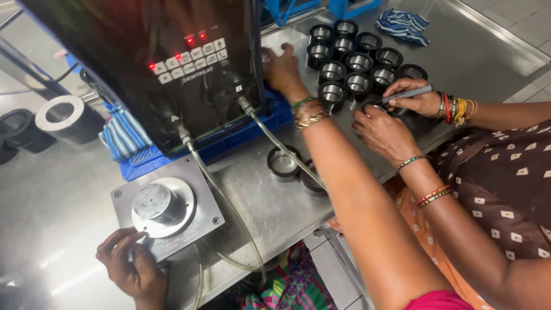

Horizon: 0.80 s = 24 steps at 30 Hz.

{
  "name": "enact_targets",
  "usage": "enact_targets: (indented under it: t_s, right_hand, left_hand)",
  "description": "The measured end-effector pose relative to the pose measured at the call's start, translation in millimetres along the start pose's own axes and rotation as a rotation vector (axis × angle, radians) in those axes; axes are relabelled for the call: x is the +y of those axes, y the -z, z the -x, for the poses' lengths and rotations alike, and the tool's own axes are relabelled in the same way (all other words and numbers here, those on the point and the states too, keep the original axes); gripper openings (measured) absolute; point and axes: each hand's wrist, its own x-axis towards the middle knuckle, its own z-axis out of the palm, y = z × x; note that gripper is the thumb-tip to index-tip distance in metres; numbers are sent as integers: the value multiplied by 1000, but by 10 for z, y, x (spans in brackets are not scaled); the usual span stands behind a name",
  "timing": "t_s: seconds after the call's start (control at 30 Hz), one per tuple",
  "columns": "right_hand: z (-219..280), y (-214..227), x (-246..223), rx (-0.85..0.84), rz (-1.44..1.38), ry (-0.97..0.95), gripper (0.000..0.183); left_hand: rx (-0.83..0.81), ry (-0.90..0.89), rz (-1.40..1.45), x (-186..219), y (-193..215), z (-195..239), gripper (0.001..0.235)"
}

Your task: Inspecting and assembling metal cylindrical parts using a specialized testing machine at a industrial workstation.

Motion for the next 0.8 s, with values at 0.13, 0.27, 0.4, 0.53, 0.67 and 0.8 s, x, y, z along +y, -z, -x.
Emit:
enact_targets:
  t_s: [0.13, 0.27, 0.4, 0.53, 0.67, 0.8]
  right_hand:
    - [256, 1154, -165, -74, -213, -41, 33]
    - [1212, 2420, -665, -156, -760, -2, 23]
    - [2529, 2782, -962, -464, -941, -102, 19]
    - [3131, 2578, -1234, -541, -544, -152, 23]
    - [3288, 2193, -992, -106, 7, -77, 68]
    - [3049, 1991, -774, -22, -75, -256, 109]
  left_hand:
    - [-43, -16, -55, -56, 25, 3, 21]
    - [-99, -11, -52, 27, 110, -37, 15]
    - [-112, 133, 308, 162, 204, -192, 29]
    - [-131, 185, 231, 185, 261, -593, 37]
    - [-203, 12, 322, 280, 179, -1037, 39]
    - [-231, 45, 483, -5, 5, -1085, 37]
